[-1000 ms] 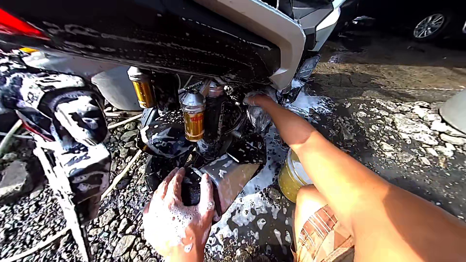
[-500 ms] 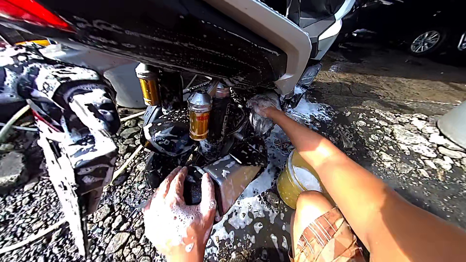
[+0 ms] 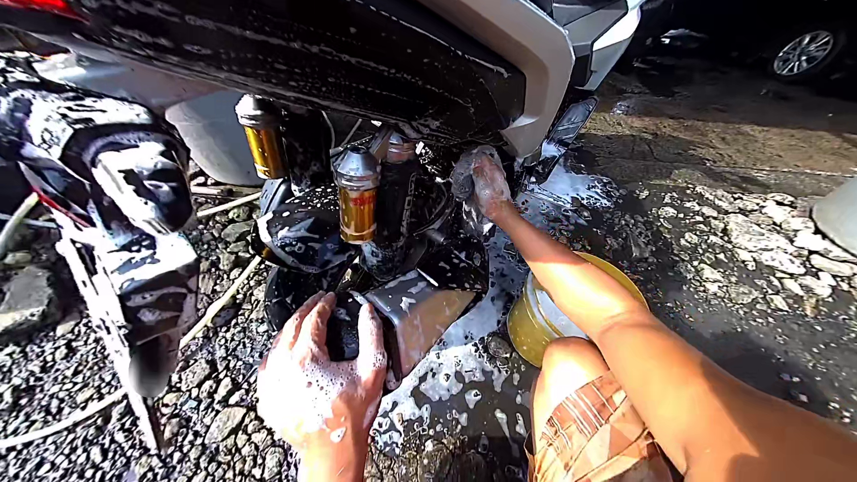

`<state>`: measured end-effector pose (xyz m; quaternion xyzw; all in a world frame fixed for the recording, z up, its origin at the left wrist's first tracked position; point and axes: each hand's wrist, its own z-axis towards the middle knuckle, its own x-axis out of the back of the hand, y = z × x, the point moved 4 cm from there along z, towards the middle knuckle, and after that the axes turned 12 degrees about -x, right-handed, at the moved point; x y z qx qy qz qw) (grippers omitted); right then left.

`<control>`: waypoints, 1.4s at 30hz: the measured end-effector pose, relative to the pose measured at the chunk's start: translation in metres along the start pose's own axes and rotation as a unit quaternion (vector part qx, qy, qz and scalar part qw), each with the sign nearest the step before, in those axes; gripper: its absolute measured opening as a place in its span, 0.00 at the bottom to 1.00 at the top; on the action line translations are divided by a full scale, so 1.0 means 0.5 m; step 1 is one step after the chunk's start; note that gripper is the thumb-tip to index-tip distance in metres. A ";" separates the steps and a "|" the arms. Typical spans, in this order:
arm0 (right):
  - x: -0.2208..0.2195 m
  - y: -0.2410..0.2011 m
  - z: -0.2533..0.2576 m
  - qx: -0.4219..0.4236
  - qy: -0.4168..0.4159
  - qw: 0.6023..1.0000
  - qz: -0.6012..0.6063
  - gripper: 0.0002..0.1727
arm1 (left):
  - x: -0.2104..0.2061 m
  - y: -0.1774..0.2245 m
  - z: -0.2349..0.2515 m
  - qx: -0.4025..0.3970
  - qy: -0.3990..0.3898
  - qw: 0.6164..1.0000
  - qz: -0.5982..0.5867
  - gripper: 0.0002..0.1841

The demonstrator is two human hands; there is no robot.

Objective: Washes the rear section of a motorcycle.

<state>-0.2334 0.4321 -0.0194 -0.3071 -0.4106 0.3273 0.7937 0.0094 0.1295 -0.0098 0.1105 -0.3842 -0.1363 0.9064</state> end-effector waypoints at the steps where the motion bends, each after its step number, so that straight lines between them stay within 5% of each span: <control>1: -0.017 -0.043 -0.009 0.061 -0.043 0.996 0.037 0.21 | 0.000 0.000 -0.001 -0.001 0.001 1.000 -0.001 0.30; 4: -0.144 -0.094 -0.018 0.235 -0.177 0.955 0.022 0.15 | 0.000 0.001 -0.004 -0.007 0.003 1.000 -0.008 0.30; 8: -0.236 -0.116 0.017 -0.072 -0.373 0.918 -0.110 0.26 | 0.002 0.002 -0.001 -0.015 0.015 1.000 -0.016 0.29; 10: -0.244 -0.105 0.045 -0.076 -0.325 0.941 -0.059 0.26 | 0.002 0.001 -0.002 -0.015 0.021 1.000 -0.017 0.28; 14: -0.230 -0.097 0.009 0.026 -0.264 0.947 -0.179 0.29 | 0.002 -0.005 -0.004 -0.008 0.024 0.999 -0.022 0.27; 17: -0.183 -0.006 -0.018 -0.017 -0.150 0.975 -0.161 0.26 | 0.001 -0.004 -0.004 -0.006 0.021 0.999 -0.029 0.27; 20: -0.098 0.054 -0.020 -0.146 -0.111 0.981 0.057 0.25 | 0.000 -0.006 -0.003 -0.011 0.024 0.999 -0.030 0.27; 23: 0.002 0.100 -0.068 -0.236 -0.027 0.921 0.309 0.26 | 0.001 -0.004 -0.006 -0.017 0.020 0.999 -0.032 0.28; 25: 0.073 0.117 -0.115 -0.246 0.025 0.902 0.354 0.27 | 0.002 -0.003 -0.006 -0.016 0.021 0.999 -0.036 0.27; 29: 0.099 0.157 -0.156 -0.210 -0.002 0.931 0.299 0.29 | 0.004 -0.003 -0.008 -0.020 0.028 0.999 -0.041 0.26; 33: 0.005 0.222 -0.043 -0.240 -0.073 0.957 0.144 0.26 | 0.005 -0.007 -0.009 -0.028 0.022 0.999 -0.039 0.26; 37: -0.033 0.259 0.084 -0.294 -0.067 0.947 0.111 0.34 | 0.005 -0.010 -0.010 -0.046 0.021 0.998 -0.040 0.25; 42: -0.039 0.259 0.073 -0.297 0.014 0.954 0.046 0.39 | 0.007 -0.011 -0.014 -0.046 0.022 0.998 -0.044 0.24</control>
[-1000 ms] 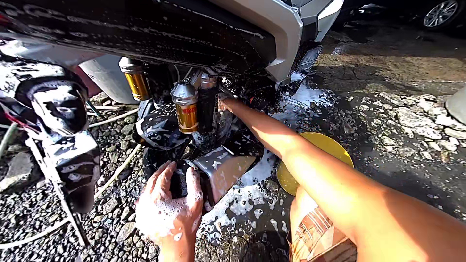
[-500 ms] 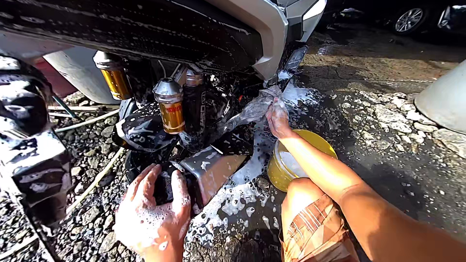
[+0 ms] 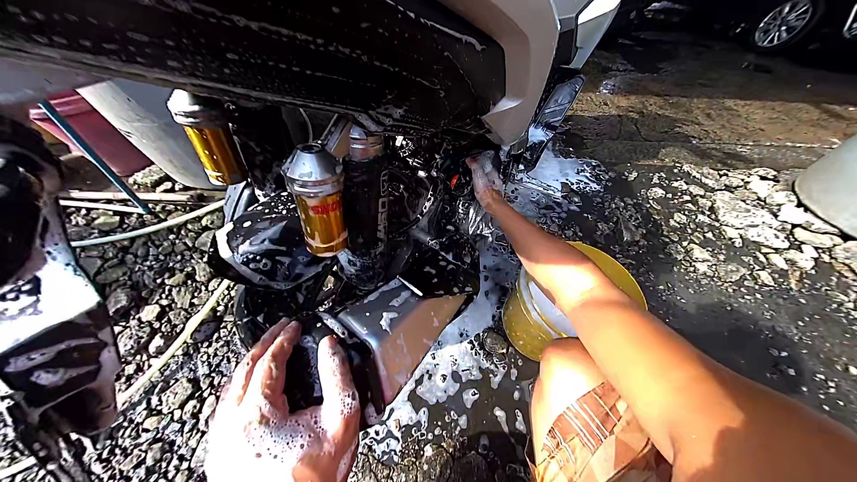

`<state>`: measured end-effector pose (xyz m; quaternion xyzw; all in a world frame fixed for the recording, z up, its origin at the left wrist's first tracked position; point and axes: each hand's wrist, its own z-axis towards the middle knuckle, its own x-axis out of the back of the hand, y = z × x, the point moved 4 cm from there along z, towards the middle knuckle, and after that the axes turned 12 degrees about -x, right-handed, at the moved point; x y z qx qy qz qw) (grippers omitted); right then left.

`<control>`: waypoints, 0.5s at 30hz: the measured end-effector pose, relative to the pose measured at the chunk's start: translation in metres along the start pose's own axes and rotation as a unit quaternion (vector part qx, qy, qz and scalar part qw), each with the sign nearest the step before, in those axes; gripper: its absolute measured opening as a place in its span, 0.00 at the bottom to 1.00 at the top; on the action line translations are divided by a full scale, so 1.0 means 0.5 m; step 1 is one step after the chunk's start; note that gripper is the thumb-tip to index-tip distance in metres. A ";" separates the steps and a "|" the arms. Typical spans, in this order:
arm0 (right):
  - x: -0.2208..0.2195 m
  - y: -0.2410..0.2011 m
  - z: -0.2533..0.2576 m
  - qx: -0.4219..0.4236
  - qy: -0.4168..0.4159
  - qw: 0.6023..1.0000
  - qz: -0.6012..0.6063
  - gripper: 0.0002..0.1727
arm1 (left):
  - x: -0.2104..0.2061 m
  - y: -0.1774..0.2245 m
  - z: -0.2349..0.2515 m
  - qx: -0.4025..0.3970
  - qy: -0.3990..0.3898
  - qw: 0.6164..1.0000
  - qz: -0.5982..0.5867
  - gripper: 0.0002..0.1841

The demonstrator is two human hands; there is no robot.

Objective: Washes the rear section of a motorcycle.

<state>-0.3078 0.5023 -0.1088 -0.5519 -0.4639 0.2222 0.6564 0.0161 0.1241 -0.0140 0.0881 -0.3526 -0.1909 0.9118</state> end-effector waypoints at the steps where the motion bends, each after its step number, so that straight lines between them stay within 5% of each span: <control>1: -0.001 0.004 0.002 0.011 0.011 1.000 0.000 0.39 | 0.001 -0.001 0.001 -0.001 -0.001 1.000 -0.002 0.24; 7: -0.016 0.023 0.032 0.007 -0.001 0.997 0.083 0.39 | -0.002 0.000 -0.001 -0.002 0.000 1.000 -0.009 0.24; 15: -0.007 0.049 -0.006 0.037 0.018 0.999 0.027 0.43 | 0.000 -0.006 -0.002 -0.007 -0.005 1.000 -0.012 0.24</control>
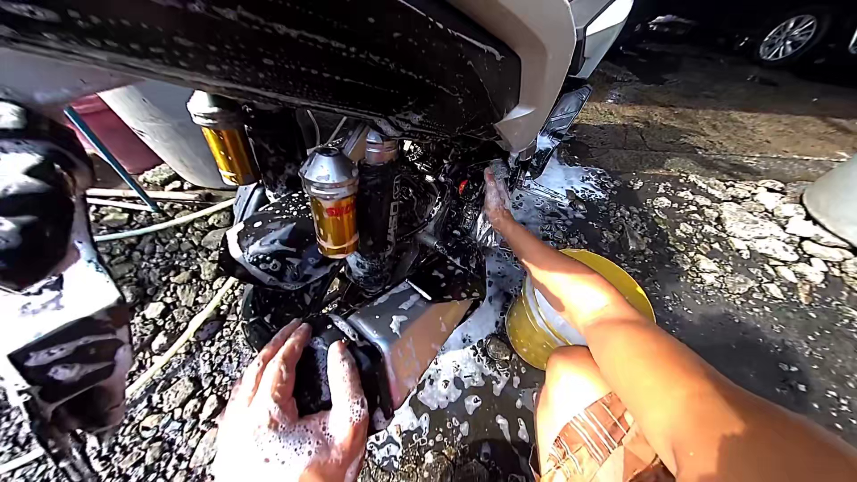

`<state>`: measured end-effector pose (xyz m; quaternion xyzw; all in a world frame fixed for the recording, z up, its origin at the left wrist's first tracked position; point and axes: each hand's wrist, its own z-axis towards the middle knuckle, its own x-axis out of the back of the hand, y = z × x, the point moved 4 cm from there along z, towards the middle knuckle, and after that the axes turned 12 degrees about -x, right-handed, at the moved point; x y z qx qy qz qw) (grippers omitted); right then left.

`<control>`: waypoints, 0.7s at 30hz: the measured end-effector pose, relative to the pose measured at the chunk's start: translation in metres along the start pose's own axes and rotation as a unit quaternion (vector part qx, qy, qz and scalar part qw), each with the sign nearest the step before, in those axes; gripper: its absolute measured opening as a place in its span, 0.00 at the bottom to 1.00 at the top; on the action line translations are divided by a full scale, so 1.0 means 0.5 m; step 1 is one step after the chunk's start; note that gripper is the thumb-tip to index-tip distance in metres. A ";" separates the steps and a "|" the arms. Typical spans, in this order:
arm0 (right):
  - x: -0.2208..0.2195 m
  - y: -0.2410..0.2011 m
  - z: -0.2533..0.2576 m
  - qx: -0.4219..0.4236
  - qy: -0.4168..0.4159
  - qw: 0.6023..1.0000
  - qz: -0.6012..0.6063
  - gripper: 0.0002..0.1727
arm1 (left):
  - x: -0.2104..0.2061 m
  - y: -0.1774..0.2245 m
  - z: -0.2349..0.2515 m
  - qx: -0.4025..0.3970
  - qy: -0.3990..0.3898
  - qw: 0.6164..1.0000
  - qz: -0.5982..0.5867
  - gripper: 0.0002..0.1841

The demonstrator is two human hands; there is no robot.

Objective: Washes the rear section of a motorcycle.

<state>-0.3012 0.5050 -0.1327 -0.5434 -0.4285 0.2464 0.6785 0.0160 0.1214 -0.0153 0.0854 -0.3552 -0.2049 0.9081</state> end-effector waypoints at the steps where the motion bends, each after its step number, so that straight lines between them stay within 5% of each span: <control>1: -0.003 -0.006 0.015 0.014 -0.002 1.000 0.002 0.41 | -0.001 -0.001 0.001 -0.001 -0.001 1.000 0.000 0.25; 12: 0.001 -0.038 0.034 0.010 -0.049 0.999 0.018 0.39 | -0.004 0.000 0.003 0.000 0.022 1.000 -0.012 0.23; 17: -0.009 0.012 -0.012 0.042 -0.002 0.998 -0.044 0.41 | -0.001 -0.003 0.000 0.006 0.023 1.000 -0.019 0.22; 21: -0.011 0.133 -0.027 -0.062 -0.042 0.995 -0.060 0.43 | -0.001 0.003 -0.002 0.008 0.025 0.999 -0.018 0.22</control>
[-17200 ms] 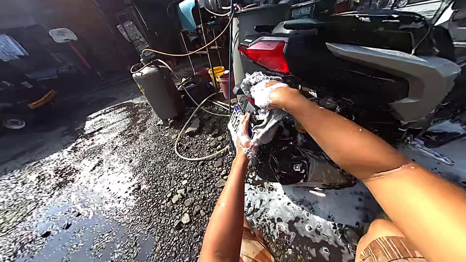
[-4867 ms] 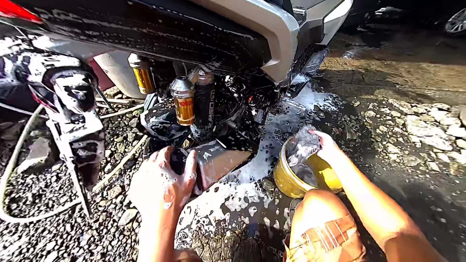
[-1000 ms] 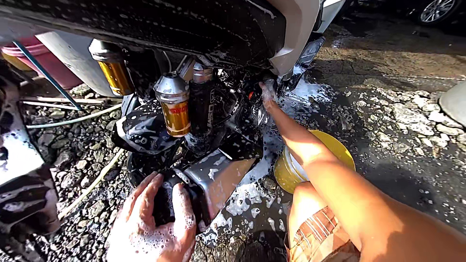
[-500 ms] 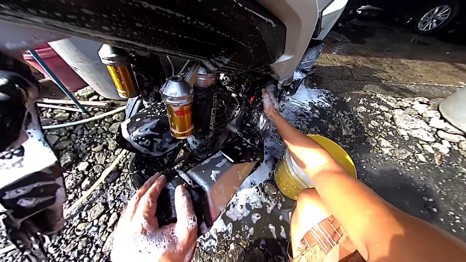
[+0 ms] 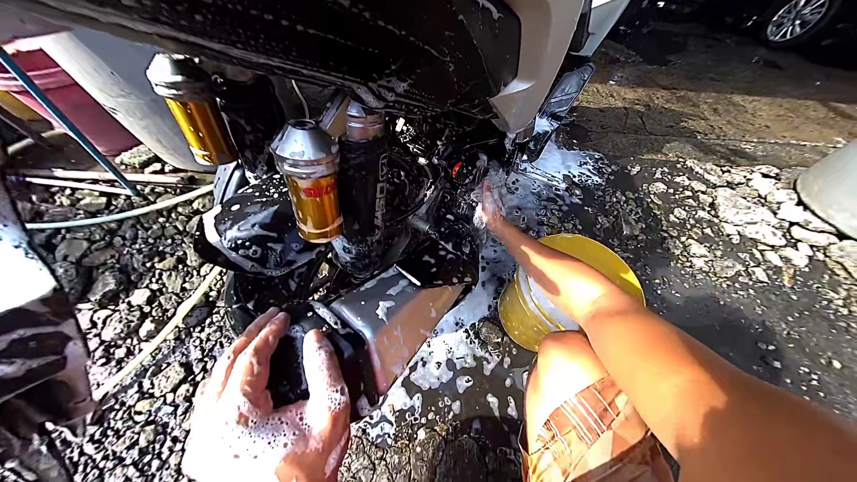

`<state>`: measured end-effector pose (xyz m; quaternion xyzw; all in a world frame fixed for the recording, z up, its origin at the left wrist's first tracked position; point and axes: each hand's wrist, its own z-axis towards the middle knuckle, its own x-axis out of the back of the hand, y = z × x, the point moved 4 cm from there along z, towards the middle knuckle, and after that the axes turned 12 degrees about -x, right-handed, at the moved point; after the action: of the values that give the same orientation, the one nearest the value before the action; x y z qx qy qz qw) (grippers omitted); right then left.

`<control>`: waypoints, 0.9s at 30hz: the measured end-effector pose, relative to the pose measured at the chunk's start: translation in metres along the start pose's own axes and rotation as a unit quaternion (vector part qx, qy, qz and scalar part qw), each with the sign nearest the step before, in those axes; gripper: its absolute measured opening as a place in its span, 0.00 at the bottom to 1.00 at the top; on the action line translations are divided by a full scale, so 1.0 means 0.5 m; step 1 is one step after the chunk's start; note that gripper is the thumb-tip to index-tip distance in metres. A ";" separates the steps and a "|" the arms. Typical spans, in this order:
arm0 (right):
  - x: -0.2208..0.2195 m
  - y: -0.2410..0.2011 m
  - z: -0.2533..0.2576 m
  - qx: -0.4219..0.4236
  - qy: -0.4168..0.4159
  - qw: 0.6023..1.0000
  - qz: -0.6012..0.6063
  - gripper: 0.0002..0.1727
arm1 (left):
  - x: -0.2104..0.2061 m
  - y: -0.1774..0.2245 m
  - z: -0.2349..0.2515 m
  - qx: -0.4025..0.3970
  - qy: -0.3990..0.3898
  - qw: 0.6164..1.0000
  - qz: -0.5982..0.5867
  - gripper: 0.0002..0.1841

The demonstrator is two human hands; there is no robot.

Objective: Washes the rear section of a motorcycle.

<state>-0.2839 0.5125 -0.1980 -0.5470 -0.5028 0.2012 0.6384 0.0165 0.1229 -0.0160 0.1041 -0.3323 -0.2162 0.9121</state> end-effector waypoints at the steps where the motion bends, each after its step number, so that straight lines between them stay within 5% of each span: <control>1: -0.005 0.014 0.008 -0.022 -0.002 0.999 0.026 0.43 | 0.001 0.002 0.000 0.000 -0.002 1.000 0.004 0.22; 8: 0.048 0.006 -0.138 -0.102 -0.057 0.993 -0.016 0.44 | 0.000 0.010 0.005 0.014 0.021 1.000 0.018 0.21; 12: 0.078 -0.040 -0.174 0.009 -0.021 0.998 -0.052 0.35 | -0.001 0.009 0.004 0.020 0.019 0.999 0.018 0.22; 14: 0.063 -0.107 -0.197 0.094 -0.069 0.989 -0.096 0.30 | 0.000 0.008 0.006 0.017 0.022 0.999 0.020 0.22; 17: -0.005 -0.172 -0.209 0.016 -0.222 0.963 -0.154 0.34 | -0.001 0.007 0.003 0.009 0.020 1.000 0.017 0.22; 19: -0.049 -0.193 -0.195 -0.034 -0.252 0.951 -0.173 0.37 | -0.001 0.010 0.004 0.012 0.024 1.000 0.012 0.22; 23: -0.092 -0.221 -0.159 -0.013 -0.206 0.942 -0.263 0.37 | 0.000 0.010 0.002 0.018 0.030 0.999 0.017 0.22; 27: -0.065 -0.215 -0.175 -0.037 -0.198 0.965 -0.169 0.41 | 0.001 0.007 0.003 0.023 0.033 0.999 0.019 0.22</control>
<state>-0.2536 0.4085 -0.1059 -0.4265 -0.7115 0.1754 0.5302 0.0168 0.1258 -0.0135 0.1261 -0.3089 -0.1875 0.9239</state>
